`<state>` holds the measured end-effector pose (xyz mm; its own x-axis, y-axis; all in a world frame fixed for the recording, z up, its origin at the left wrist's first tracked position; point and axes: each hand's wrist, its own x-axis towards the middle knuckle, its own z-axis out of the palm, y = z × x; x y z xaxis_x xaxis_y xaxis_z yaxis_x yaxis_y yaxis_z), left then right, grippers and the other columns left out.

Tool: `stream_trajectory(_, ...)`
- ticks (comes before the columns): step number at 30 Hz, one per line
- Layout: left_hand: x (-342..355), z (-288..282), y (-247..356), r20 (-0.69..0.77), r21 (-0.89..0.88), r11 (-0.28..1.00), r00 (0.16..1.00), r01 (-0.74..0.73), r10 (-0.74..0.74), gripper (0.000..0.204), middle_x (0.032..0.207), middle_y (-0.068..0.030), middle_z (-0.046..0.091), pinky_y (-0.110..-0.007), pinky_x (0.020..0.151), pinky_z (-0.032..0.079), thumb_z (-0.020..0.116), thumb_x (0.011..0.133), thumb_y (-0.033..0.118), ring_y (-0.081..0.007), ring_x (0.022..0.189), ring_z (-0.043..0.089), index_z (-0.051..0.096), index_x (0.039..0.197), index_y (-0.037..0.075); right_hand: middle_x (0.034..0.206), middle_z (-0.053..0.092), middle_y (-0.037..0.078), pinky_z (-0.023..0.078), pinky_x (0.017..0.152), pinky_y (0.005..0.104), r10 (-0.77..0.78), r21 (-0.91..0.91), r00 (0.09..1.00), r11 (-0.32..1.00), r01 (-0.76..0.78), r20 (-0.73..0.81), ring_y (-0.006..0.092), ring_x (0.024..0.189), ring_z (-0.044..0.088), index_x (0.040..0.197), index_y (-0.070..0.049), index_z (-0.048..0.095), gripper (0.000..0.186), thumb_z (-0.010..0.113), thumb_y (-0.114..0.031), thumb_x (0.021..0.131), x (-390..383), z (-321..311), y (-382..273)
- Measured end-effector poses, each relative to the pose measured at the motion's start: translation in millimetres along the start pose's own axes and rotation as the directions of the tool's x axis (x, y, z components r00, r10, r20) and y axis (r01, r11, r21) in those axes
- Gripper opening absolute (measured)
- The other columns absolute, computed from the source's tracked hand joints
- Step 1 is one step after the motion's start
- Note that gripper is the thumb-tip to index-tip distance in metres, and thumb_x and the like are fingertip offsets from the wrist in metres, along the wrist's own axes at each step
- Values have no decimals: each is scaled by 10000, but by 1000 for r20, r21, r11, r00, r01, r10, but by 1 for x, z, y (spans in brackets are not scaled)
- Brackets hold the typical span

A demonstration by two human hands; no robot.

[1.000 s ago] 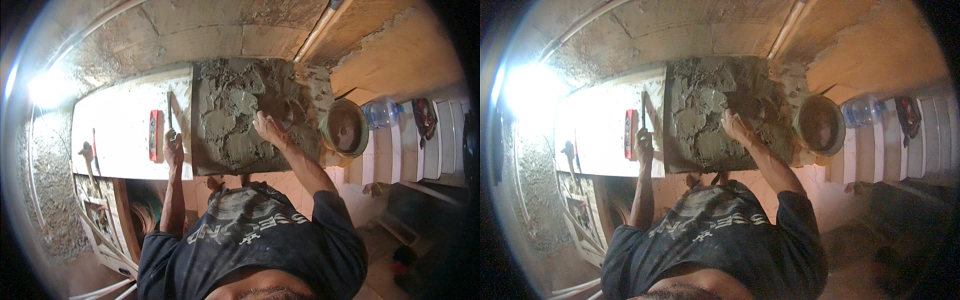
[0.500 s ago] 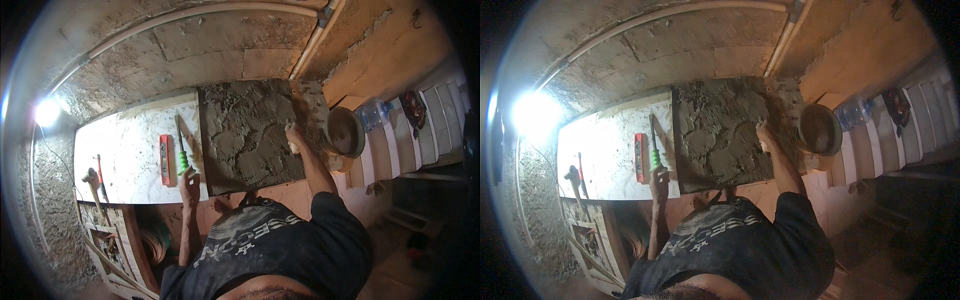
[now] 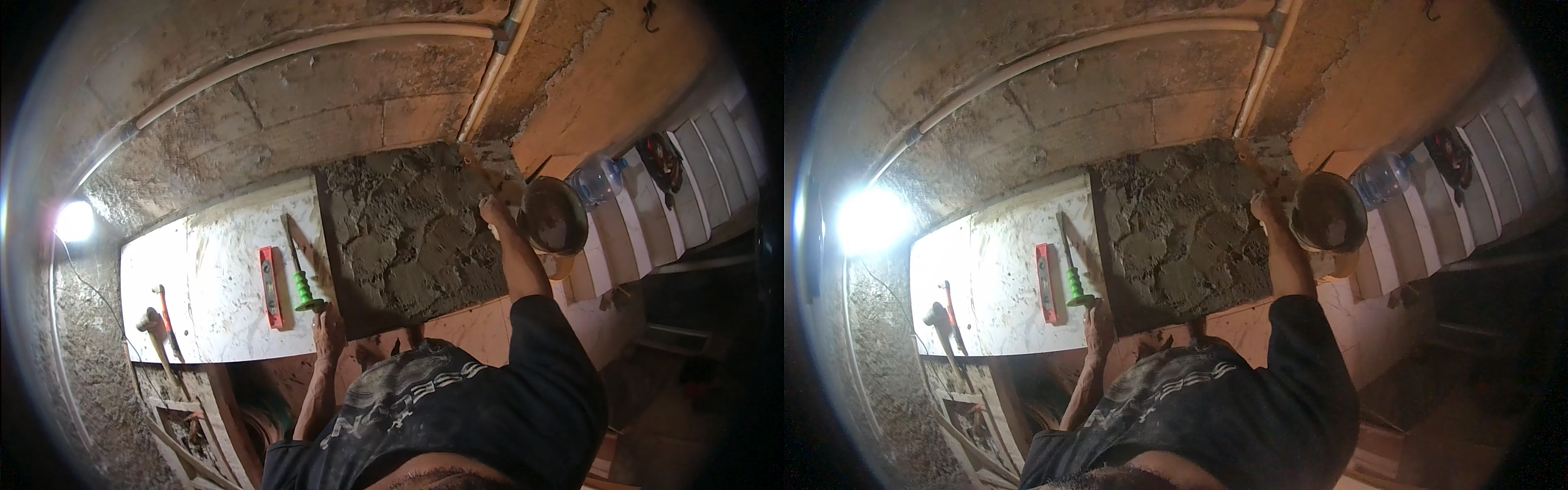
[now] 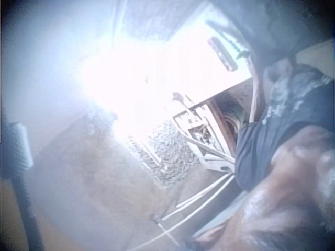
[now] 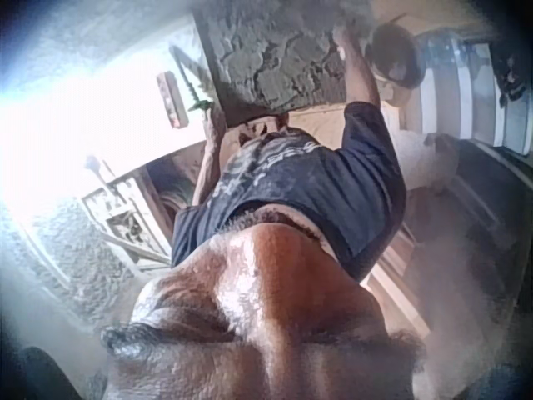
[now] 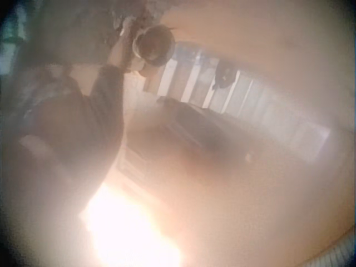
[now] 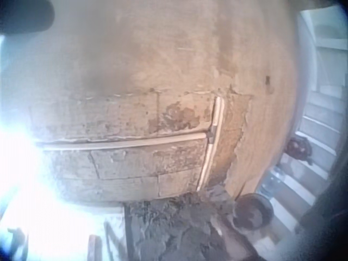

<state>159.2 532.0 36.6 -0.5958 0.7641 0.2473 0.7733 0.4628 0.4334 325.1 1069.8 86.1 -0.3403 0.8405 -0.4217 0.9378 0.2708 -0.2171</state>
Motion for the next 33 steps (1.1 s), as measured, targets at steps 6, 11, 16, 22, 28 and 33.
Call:
stream_trajectory(6,8,-11,19,-58,-190,972,987,139,-152,528,1101,-236,465,-485,895,368,597,813,199,-420,1025,446,411,1279,35,809,552,138,486,497,436,103,810,952,503,-301,290,254,607,575,1256,-44,366,507,480,-398,911,-14,21,6)
stream_trajectory(11,5,-16,24,-44,-182,964,978,193,-204,543,1086,-243,470,-487,897,366,594,800,201,-431,1015,444,409,1276,18,772,537,111,484,458,391,-202,744,949,667,-48,242,220,541,559,1387,-45,212,688,465,-460,901,-84,31,-47)
stream_trajectory(16,4,-11,18,-35,-128,977,984,171,-176,547,1133,-241,465,-503,907,352,609,786,218,-438,1025,435,425,1251,-1,899,548,136,471,445,359,-21,488,999,873,31,-26,197,543,549,1402,-106,269,579,429,-401,930,-10,-11,-60)
stream_trajectory(22,-8,-2,8,24,2,980,980,197,-197,585,1148,-228,458,-503,919,340,614,764,230,-432,1055,415,400,1253,-8,1173,544,211,497,705,408,-21,379,997,925,-9,76,290,883,605,1371,-52,335,582,444,-398,917,-17,-26,-77)
stream_trajectory(28,2,2,13,-14,-24,981,982,190,-191,539,1114,-227,480,-507,892,352,608,785,246,-434,1004,442,424,1218,-17,1211,552,187,483,815,428,-387,-41,914,922,385,-121,266,892,646,1349,-75,397,580,462,-436,900,-27,16,-73)
stream_trajectory(33,1,-5,19,8,-44,967,968,252,-252,562,1108,-234,471,-499,905,348,610,775,241,-434,1024,436,411,1238,-8,1192,557,191,518,727,406,50,334,994,939,-79,92,278,990,608,1330,-15,402,604,446,-447,911,-21,-53,-115)
